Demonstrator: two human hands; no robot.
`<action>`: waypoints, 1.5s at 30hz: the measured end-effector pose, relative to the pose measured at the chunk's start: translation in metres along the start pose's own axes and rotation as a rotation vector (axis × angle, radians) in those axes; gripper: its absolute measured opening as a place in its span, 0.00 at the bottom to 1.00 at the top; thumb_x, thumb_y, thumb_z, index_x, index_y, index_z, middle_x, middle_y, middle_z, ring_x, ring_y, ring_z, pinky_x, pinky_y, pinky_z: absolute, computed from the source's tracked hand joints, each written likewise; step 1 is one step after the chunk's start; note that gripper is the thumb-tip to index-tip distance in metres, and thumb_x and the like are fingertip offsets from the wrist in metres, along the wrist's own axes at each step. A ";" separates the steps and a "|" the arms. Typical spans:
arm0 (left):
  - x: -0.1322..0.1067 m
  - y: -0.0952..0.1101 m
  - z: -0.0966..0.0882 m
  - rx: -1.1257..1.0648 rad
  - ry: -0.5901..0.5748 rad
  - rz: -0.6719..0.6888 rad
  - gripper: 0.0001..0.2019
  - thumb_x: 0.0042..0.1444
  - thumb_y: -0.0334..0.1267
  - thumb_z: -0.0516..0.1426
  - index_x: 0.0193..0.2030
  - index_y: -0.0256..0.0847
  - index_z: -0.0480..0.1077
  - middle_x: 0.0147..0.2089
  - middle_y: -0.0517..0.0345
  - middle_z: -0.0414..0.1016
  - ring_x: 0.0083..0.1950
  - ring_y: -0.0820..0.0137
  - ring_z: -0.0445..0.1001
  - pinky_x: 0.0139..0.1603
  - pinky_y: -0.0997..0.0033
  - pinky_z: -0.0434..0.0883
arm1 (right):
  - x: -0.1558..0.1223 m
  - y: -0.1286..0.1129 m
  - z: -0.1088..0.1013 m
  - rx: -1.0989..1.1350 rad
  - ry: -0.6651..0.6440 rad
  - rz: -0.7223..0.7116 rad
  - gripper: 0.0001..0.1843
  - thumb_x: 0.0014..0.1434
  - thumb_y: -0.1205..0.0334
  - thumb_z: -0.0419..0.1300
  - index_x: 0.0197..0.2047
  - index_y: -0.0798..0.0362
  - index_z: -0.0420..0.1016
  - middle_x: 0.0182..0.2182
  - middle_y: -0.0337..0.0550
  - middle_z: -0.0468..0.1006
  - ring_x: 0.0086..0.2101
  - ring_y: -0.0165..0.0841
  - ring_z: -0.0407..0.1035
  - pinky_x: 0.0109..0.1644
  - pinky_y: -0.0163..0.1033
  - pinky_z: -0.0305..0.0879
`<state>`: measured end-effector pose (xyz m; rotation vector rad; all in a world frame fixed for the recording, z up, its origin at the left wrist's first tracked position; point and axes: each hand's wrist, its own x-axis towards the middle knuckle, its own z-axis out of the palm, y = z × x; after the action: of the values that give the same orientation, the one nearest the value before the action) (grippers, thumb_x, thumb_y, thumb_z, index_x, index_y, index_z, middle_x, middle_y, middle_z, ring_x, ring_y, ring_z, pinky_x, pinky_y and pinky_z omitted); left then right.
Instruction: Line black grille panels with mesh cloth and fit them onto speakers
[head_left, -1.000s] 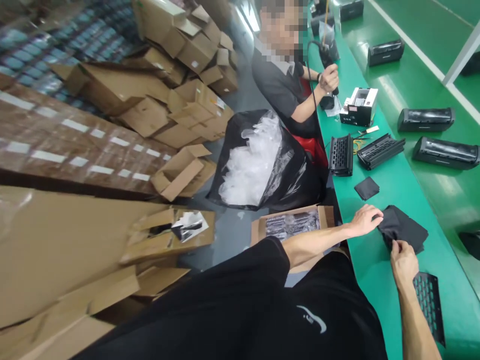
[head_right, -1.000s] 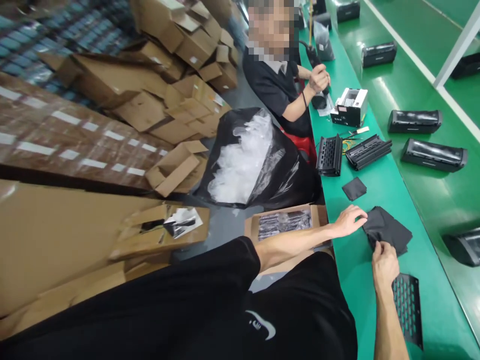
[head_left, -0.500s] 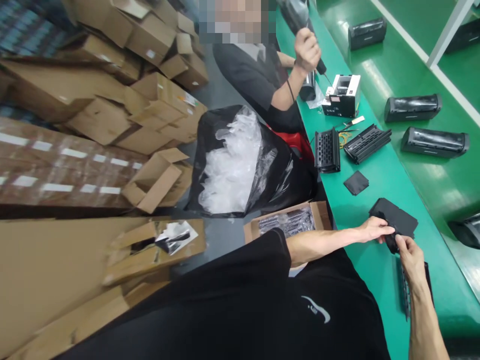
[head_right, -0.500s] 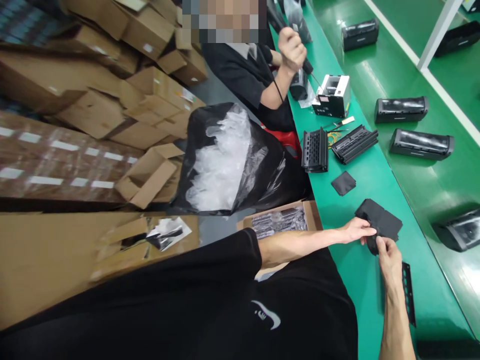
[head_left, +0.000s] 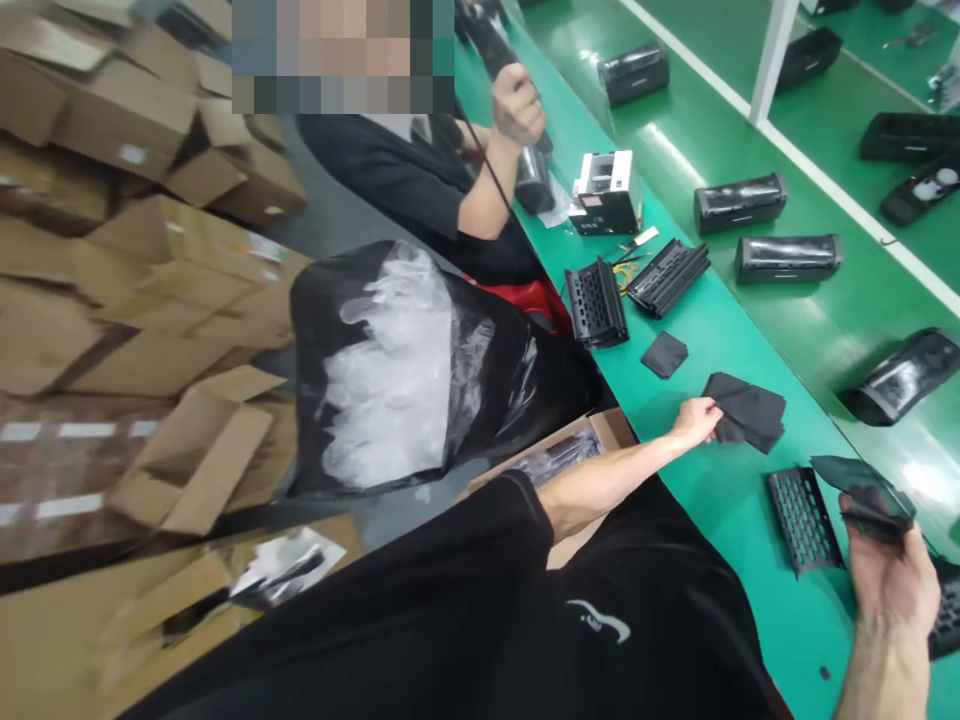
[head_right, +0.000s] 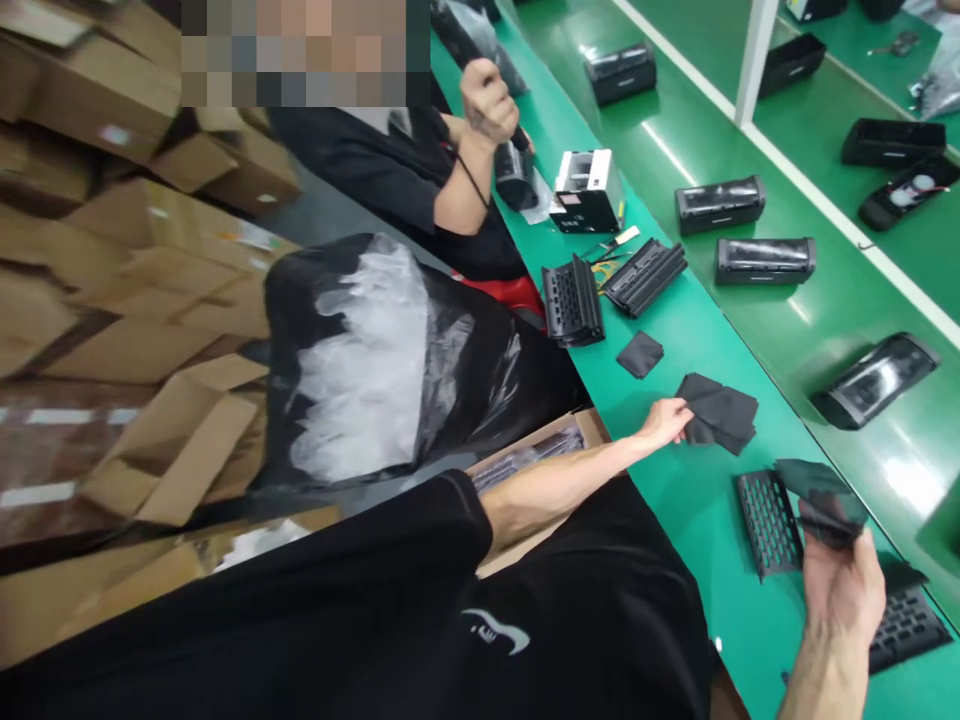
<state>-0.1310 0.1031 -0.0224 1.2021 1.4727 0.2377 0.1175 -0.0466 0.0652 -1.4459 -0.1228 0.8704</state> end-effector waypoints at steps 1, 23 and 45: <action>-0.005 0.002 -0.005 0.039 0.017 0.007 0.12 0.65 0.42 0.60 0.48 0.35 0.76 0.36 0.52 0.80 0.39 0.64 0.82 0.45 0.65 0.77 | -0.005 -0.002 -0.007 -0.002 -0.005 0.029 0.13 0.54 0.50 0.71 0.38 0.49 0.82 0.40 0.45 0.82 0.50 0.48 0.76 0.62 0.62 0.68; -0.068 0.030 0.044 -0.244 -0.677 0.171 0.28 0.51 0.64 0.67 0.37 0.37 0.75 0.26 0.67 0.70 0.27 0.77 0.63 0.29 0.74 0.56 | -0.094 0.059 -0.066 -0.039 0.058 0.306 0.28 0.43 0.44 0.81 0.42 0.50 0.83 0.38 0.44 0.85 0.40 0.40 0.79 0.49 0.47 0.77; -0.020 0.042 0.052 0.117 -0.692 0.633 0.08 0.62 0.37 0.61 0.44 0.38 0.80 0.51 0.48 0.81 0.55 0.62 0.76 0.61 0.61 0.71 | -0.096 0.073 -0.074 -0.497 0.289 -0.168 0.18 0.56 0.48 0.72 0.45 0.50 0.85 0.48 0.47 0.81 0.52 0.45 0.72 0.66 0.53 0.62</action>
<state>-0.0700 0.0827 0.0037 1.6163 0.4912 0.1338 0.0607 -0.1703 0.0275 -1.9787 -0.2511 0.5013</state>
